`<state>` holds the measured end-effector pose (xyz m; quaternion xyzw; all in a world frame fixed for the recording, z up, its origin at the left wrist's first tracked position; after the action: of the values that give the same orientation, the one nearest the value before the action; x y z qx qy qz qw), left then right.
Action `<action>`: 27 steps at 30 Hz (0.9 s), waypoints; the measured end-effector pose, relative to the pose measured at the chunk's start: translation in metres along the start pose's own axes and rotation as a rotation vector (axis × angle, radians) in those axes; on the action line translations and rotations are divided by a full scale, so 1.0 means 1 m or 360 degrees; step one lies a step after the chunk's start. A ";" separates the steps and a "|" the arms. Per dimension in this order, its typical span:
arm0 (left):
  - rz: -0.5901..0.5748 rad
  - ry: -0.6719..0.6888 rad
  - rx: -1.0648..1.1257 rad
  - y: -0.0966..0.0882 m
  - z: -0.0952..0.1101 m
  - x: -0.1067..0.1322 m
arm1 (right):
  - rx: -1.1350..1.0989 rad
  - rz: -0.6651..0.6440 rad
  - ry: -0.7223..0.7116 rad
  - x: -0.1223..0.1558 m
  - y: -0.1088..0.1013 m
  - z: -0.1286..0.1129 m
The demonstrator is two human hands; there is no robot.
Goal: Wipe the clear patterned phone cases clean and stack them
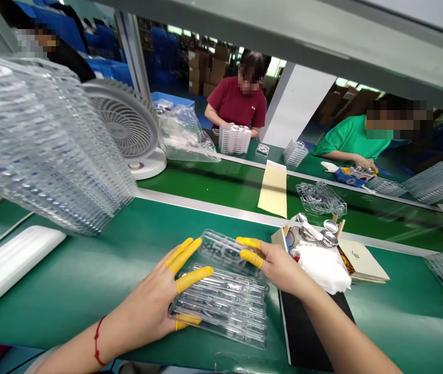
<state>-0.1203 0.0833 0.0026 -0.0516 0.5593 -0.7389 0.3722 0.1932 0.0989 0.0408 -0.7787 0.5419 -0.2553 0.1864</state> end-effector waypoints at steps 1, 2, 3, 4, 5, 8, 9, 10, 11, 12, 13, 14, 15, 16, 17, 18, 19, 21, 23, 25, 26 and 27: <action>0.0001 0.0000 0.0008 0.001 0.000 0.001 | 0.0034 0.0029 -0.0008 0.002 -0.002 -0.001; 0.0006 0.0006 0.0010 0.002 -0.001 0.001 | 0.0060 0.0028 -0.0027 0.004 -0.003 -0.002; 0.0014 0.0012 0.0007 0.002 -0.001 0.002 | 0.0067 -0.0008 -0.0058 0.007 -0.003 -0.003; 0.0019 0.0019 -0.0001 0.003 -0.001 0.002 | 0.0051 -0.0063 -0.0093 0.010 -0.002 -0.005; 0.0026 0.0031 -0.0013 0.003 -0.002 0.002 | 0.0016 -0.0127 -0.0123 0.013 -0.001 -0.006; 0.0037 0.0047 -0.0049 0.003 -0.002 0.002 | -0.0072 -0.0240 -0.0098 0.024 0.001 -0.003; 0.0036 0.0049 -0.0055 0.003 -0.002 0.002 | -0.0060 -0.0229 -0.0056 0.027 0.001 -0.001; 0.0037 0.0055 -0.0057 0.004 -0.002 0.003 | -0.0030 -0.0209 -0.0011 0.030 0.000 0.002; 0.0042 0.0061 -0.0056 0.004 -0.003 0.003 | 0.0002 -0.0186 0.0025 0.033 -0.001 0.005; 0.0045 0.0068 -0.0052 0.005 -0.003 0.004 | 0.0022 -0.0165 0.0045 0.034 -0.002 0.008; 0.0051 0.0076 -0.0046 0.006 -0.004 0.005 | 0.0020 -0.0154 0.0047 0.035 -0.003 0.011; 0.0056 0.0081 -0.0037 0.007 -0.004 0.005 | -0.0008 -0.0148 0.0044 0.035 -0.002 0.013; 0.0057 0.0082 -0.0024 0.007 -0.005 0.005 | -0.0049 -0.0139 0.0038 0.034 -0.002 0.015; 0.0056 0.0085 -0.0006 0.007 -0.005 0.005 | -0.0092 -0.0122 0.0033 0.032 -0.001 0.017; 0.0052 0.0090 0.0015 0.007 -0.006 0.004 | -0.0127 -0.0096 0.0033 0.030 0.000 0.019; 0.0049 0.0099 0.0038 0.006 -0.006 0.003 | -0.0150 -0.0064 0.0037 0.027 0.001 0.021; 0.0049 0.0107 0.0057 0.005 -0.006 0.002 | -0.0155 -0.0034 0.0043 0.025 0.001 0.022; 0.0050 0.0108 0.0074 0.003 -0.006 0.001 | -0.0129 -0.0020 0.0036 0.022 0.001 0.023; 0.0054 0.0092 0.0056 0.002 -0.006 0.001 | -0.0104 -0.0080 0.0002 0.022 -0.001 0.020; 0.0054 0.0090 0.0026 0.002 -0.006 0.001 | -0.0109 -0.0156 -0.0039 0.023 -0.002 0.017; 0.0055 0.0100 0.0015 0.002 -0.006 0.002 | -0.0123 -0.0173 -0.0057 0.022 -0.002 0.017; 0.0053 0.0110 0.0009 0.002 -0.006 0.001 | -0.0140 -0.0167 -0.0071 0.021 -0.001 0.017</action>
<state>-0.1234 0.0871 -0.0018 -0.0158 0.5706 -0.7355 0.3649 0.2106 0.0796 0.0319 -0.8189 0.5069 -0.2234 0.1504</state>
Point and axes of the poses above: each hand's wrist, its own x-axis away from the middle knuckle, its own y-axis out of the palm, z = x × y, the point moved 1 cm from there along -x, towards the middle knuckle, and after that the axes turned 2 degrees about y, right-handed, at the moved point
